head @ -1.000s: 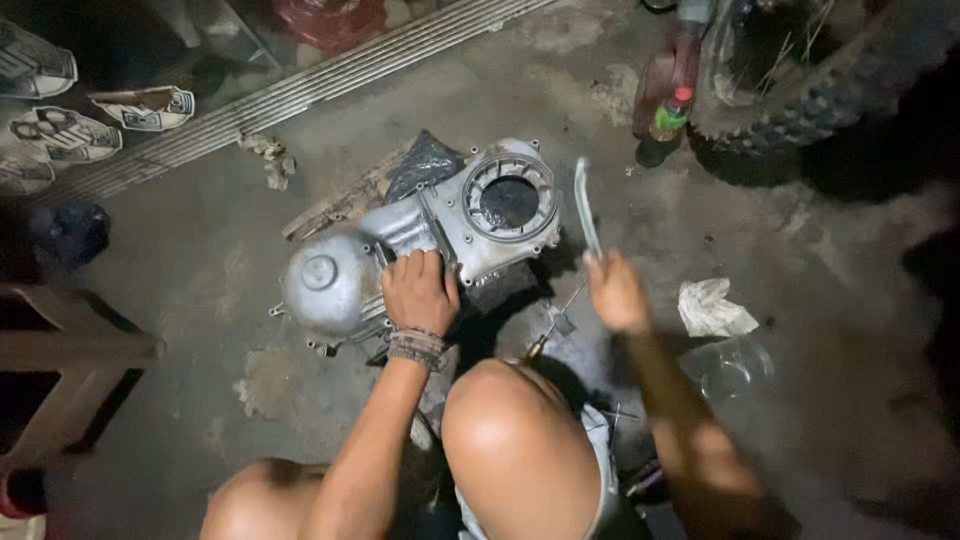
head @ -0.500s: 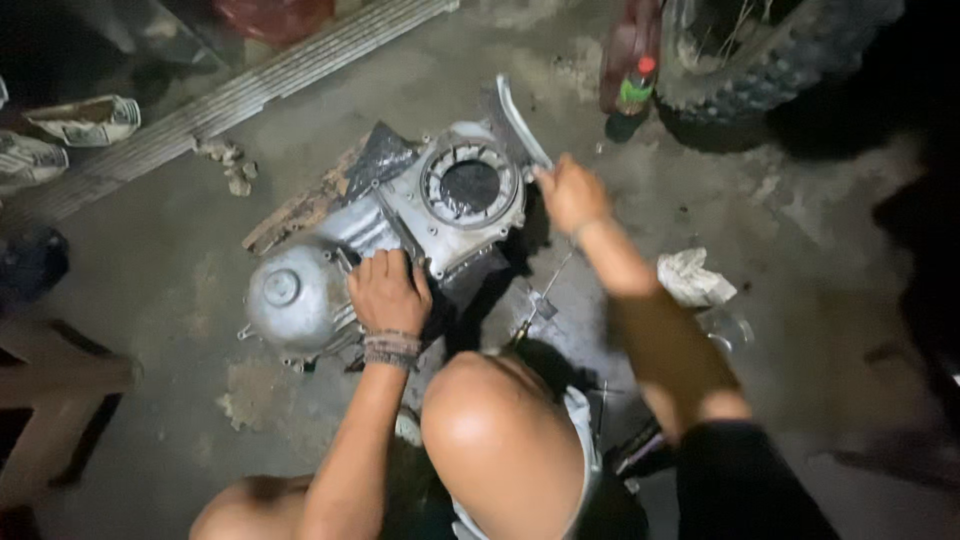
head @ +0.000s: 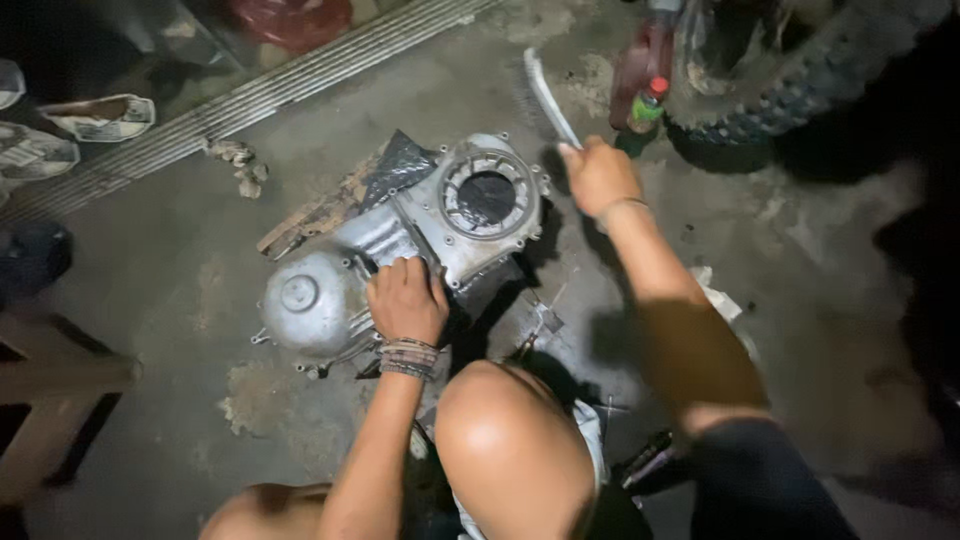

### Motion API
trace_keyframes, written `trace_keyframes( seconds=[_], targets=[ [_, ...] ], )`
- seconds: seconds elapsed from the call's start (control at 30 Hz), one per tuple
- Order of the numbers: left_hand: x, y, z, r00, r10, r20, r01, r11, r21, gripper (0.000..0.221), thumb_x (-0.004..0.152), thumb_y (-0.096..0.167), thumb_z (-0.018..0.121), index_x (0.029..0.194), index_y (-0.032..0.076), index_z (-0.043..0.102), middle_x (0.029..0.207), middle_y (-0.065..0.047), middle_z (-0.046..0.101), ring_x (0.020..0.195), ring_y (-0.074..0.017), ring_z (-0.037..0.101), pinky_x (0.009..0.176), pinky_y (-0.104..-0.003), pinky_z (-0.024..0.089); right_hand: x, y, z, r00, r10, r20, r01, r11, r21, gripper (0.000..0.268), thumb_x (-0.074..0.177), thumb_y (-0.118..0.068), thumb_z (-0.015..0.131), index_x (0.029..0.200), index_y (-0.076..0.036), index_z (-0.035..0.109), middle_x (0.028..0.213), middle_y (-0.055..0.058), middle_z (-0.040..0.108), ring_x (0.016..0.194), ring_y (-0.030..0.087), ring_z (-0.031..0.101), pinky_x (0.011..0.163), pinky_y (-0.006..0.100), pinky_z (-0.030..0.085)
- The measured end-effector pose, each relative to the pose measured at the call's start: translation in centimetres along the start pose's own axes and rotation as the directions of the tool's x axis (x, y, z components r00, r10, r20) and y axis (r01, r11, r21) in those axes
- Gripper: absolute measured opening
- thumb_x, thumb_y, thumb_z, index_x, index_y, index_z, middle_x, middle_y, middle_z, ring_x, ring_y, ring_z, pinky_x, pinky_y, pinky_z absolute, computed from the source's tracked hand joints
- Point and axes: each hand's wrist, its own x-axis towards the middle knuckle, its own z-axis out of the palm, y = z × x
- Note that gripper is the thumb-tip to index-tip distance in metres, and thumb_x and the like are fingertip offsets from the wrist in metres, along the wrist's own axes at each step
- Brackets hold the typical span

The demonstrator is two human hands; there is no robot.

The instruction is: The person cleans and scrapes an engine cover by hand and using a small metal tool, then turns it over to scrape and pry at the other side.

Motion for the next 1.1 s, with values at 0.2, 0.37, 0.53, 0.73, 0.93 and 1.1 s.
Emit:
trace_keyframes(
  seconds=[0.2, 0.37, 0.53, 0.73, 0.93, 1.1],
  targets=[
    [-1.0, -0.5, 0.1, 1.000, -0.006, 0.011, 0.006, 1.000, -0.012, 0.026, 0.081, 0.035, 0.072, 0.078, 0.015, 0.055, 0.079, -0.005, 0.054, 0.080, -0.0277, 0.059, 0.082, -0.044, 0.047, 2.3, 1.2, 1.9, 0.991, -0.063, 0.121, 0.078, 0.988, -0.130, 0.049, 0.107, -0.039, 0.052, 0.118, 0.005, 0.069, 0.112, 0.031, 0.072, 0.114, 0.048, 0.067, 0.094, 0.058, 0.053],
    [0.7, -0.5, -0.4, 0.999, -0.008, 0.031, 0.009, 1.000, -0.027, 0.027, 0.084, 0.037, 0.071, 0.078, 0.015, 0.056, 0.078, -0.005, 0.054, 0.080, -0.0283, 0.059, 0.082, -0.045, 0.047, 3.7, -7.2, -1.9, 0.958, -0.202, 0.203, 0.265, 0.893, -0.364, 0.053, 0.103, -0.047, 0.049, 0.107, -0.001, 0.076, 0.108, 0.028, 0.076, 0.111, 0.048, 0.070, 0.096, 0.060, 0.052],
    [0.1, -0.8, 0.9, 0.999, -0.017, 0.034, 0.018, 1.000, -0.020, 0.028, 0.083, 0.040, 0.069, 0.080, 0.017, 0.055, 0.081, -0.004, 0.054, 0.083, -0.0261, 0.059, 0.087, -0.043, 0.048, 4.2, -10.7, -4.1, 0.909, -0.312, 0.274, 0.414, 0.741, -0.528, 0.044, 0.099, -0.037, 0.054, 0.097, -0.003, 0.082, 0.095, 0.023, 0.080, 0.099, 0.044, 0.075, 0.088, 0.053, 0.057],
    [1.1, 0.3, -1.6, 0.999, 0.005, 0.036, -0.005, 1.000, 0.002, 0.024, 0.091, 0.029, 0.066, 0.085, 0.011, 0.052, 0.082, -0.011, 0.053, 0.079, -0.0344, 0.053, 0.074, -0.047, 0.042, 11.3, -9.3, -0.4, 0.917, -0.201, 0.344, 0.395, 0.564, -0.725, 0.067, 0.104, -0.062, 0.040, 0.118, -0.008, 0.076, 0.115, 0.020, 0.076, 0.105, 0.041, 0.073, 0.084, 0.051, 0.057],
    [0.7, -0.1, -0.7, 1.000, -0.008, 0.010, 0.008, 0.999, -0.033, 0.025, 0.081, 0.030, 0.073, 0.081, 0.013, 0.055, 0.082, -0.006, 0.053, 0.082, -0.0280, 0.058, 0.080, -0.042, 0.048, 1.0, -4.3, -2.5, 0.967, -0.127, 0.222, 0.190, 0.938, -0.289, 0.047, 0.107, -0.038, 0.054, 0.121, 0.004, 0.070, 0.110, 0.028, 0.073, 0.110, 0.044, 0.069, 0.089, 0.054, 0.056],
    [0.6, -0.1, -0.1, 1.000, 0.013, -0.024, -0.014, 0.999, -0.038, 0.023, 0.080, 0.031, 0.072, 0.078, 0.014, 0.056, 0.078, -0.005, 0.052, 0.079, -0.0279, 0.058, 0.082, -0.044, 0.048, -5.3, 2.7, -4.2, 0.985, -0.015, 0.173, 0.065, 0.955, -0.289, 0.041, 0.106, -0.032, 0.056, 0.113, 0.006, 0.070, 0.101, 0.029, 0.075, 0.104, 0.046, 0.073, 0.084, 0.053, 0.058]
  ],
)
